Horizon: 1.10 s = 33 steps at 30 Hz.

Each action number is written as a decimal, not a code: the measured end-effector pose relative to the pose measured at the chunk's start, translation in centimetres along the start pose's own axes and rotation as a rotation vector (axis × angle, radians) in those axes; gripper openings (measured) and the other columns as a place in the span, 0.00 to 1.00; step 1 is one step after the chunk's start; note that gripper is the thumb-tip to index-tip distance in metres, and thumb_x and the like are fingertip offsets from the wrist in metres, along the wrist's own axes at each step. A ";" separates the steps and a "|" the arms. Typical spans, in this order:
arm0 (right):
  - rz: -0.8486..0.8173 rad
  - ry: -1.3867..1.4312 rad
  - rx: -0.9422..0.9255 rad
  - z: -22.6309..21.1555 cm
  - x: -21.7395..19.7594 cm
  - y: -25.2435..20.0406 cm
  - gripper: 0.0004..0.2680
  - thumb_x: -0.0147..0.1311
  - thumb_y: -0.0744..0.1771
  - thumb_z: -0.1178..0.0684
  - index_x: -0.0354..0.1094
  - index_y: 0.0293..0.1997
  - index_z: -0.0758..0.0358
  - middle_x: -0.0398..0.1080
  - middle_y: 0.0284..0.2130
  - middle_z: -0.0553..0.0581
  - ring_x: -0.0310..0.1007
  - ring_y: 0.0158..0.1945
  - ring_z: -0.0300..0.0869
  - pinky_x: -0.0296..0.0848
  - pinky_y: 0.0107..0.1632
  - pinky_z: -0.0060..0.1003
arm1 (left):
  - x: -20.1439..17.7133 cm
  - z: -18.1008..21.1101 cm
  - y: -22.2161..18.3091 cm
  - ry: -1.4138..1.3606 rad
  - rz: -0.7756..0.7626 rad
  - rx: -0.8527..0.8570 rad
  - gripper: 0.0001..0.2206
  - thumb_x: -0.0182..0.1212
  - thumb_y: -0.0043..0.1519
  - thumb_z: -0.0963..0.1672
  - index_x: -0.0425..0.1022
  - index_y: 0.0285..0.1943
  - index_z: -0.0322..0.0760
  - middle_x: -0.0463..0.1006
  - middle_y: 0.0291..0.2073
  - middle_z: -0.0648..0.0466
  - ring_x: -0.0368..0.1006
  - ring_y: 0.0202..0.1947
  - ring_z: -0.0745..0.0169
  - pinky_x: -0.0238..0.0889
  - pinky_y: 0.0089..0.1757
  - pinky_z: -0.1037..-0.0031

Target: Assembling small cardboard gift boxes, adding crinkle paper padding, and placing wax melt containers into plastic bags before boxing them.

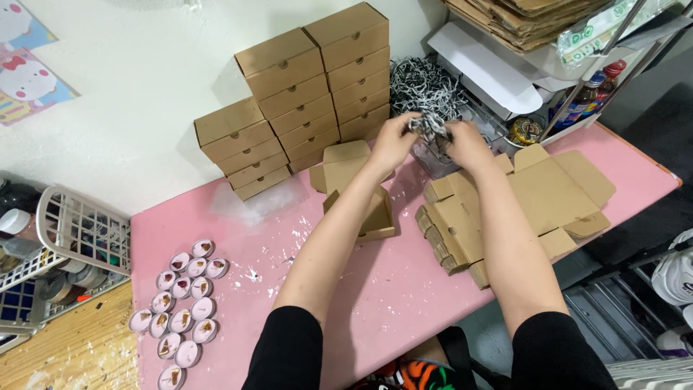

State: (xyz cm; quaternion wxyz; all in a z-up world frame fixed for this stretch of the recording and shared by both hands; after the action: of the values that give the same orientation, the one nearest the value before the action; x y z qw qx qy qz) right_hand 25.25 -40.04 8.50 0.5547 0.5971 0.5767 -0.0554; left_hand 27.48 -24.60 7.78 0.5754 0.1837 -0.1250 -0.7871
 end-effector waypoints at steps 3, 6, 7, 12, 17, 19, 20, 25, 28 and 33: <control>-0.160 -0.110 0.311 3.9 1.0 -1.0 0.05 0.61 0.65 0.58 0.77 0.44 0.66 0.77 0.37 0.69 0.78 0.41 0.60 0.75 0.49 0.51 | -3.1 -0.5 0.1 -0.201 0.077 0.101 0.17 0.51 0.61 0.32 0.74 0.59 0.30 0.82 0.41 0.55 0.79 0.38 0.68 0.76 0.43 0.74; -0.073 -0.046 0.369 5.2 -0.2 -1.5 0.15 0.52 0.62 0.66 0.77 0.52 0.60 0.76 0.36 0.70 0.78 0.38 0.62 0.75 0.48 0.51 | -8.0 2.0 -2.4 -0.042 0.134 0.094 0.16 0.52 0.62 0.32 0.75 0.58 0.30 0.81 0.43 0.56 0.74 0.42 0.71 0.70 0.45 0.76; -0.077 -0.044 0.363 5.5 0.1 -1.4 0.15 0.52 0.62 0.66 0.77 0.52 0.60 0.76 0.36 0.70 0.78 0.38 0.62 0.75 0.48 0.51 | -9.3 4.1 -3.5 -0.040 0.141 0.094 0.16 0.52 0.62 0.32 0.75 0.58 0.30 0.81 0.43 0.56 0.74 0.42 0.71 0.70 0.45 0.76; 0.017 -0.281 0.352 7.1 0.1 -1.9 0.09 0.53 0.65 0.63 0.75 0.47 0.67 0.74 0.42 0.74 0.75 0.47 0.65 0.74 0.50 0.55 | -14.8 7.9 -8.9 0.023 0.116 0.002 0.10 0.51 0.71 0.36 0.75 0.57 0.32 0.80 0.41 0.58 0.73 0.41 0.72 0.68 0.44 0.79; 0.074 -0.270 0.351 1.6 -2.9 -1.3 0.12 0.57 0.65 0.59 0.71 0.53 0.66 0.70 0.52 0.71 0.67 0.58 0.64 0.69 0.57 0.57 | -15.2 9.8 -13.5 0.211 -0.043 -0.066 0.10 0.53 0.66 0.35 0.74 0.55 0.31 0.79 0.38 0.56 0.71 0.40 0.71 0.68 0.44 0.76; 0.061 -0.248 0.381 -2.0 -4.5 -0.8 0.15 0.58 0.63 0.57 0.70 0.55 0.63 0.68 0.53 0.68 0.64 0.60 0.63 0.65 0.59 0.59 | -14.8 9.7 -14.9 0.354 -0.083 -0.115 0.09 0.53 0.65 0.35 0.75 0.52 0.30 0.79 0.33 0.53 0.69 0.36 0.69 0.67 0.41 0.74; 0.127 -0.232 0.238 -4.7 -5.4 -0.1 0.17 0.59 0.61 0.57 0.70 0.56 0.62 0.67 0.54 0.68 0.61 0.61 0.62 0.62 0.62 0.58 | -14.0 10.7 -15.4 0.340 -0.120 -0.061 0.09 0.54 0.65 0.35 0.74 0.53 0.30 0.78 0.36 0.53 0.69 0.38 0.69 0.67 0.42 0.73; 0.117 0.080 -0.240 -15.5 -5.4 1.1 0.20 0.63 0.62 0.54 0.69 0.60 0.57 0.66 0.61 0.61 0.59 0.67 0.56 0.56 0.71 0.53 | -11.1 8.7 -17.0 0.229 -0.259 -0.135 0.15 0.50 0.61 0.33 0.73 0.55 0.32 0.79 0.40 0.52 0.71 0.43 0.69 0.67 0.48 0.75; -0.408 0.666 -0.152 -19.6 0.2 0.4 0.26 0.62 0.57 0.56 0.66 0.64 0.55 0.68 0.62 0.54 0.67 0.65 0.43 0.67 0.63 0.42 | -10.6 6.0 -17.8 0.268 -0.251 -0.392 0.15 0.53 0.64 0.36 0.71 0.60 0.36 0.76 0.37 0.48 0.68 0.37 0.63 0.66 0.40 0.71; -0.765 0.708 0.144 -16.7 9.3 -3.3 0.14 0.61 0.65 0.57 0.71 0.57 0.59 0.82 0.40 0.53 0.82 0.44 0.39 0.79 0.48 0.34 | -11.4 6.6 -17.6 0.513 -0.242 -0.117 0.18 0.64 0.58 0.37 0.74 0.57 0.38 0.84 0.45 0.49 0.81 0.48 0.56 0.71 0.49 0.70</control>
State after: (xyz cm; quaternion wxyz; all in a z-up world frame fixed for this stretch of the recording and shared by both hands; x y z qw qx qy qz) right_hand 16.19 -22.99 6.26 0.2235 0.3627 0.9004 -0.0884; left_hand 12.54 -8.45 8.16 0.4995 0.3569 0.0934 -0.7838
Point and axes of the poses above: each hand's wrist, its own y-axis towards the middle knuckle, its own x-axis out of the palm, z = x × y, the point moved 10 cm from there along y, towards the middle knuckle
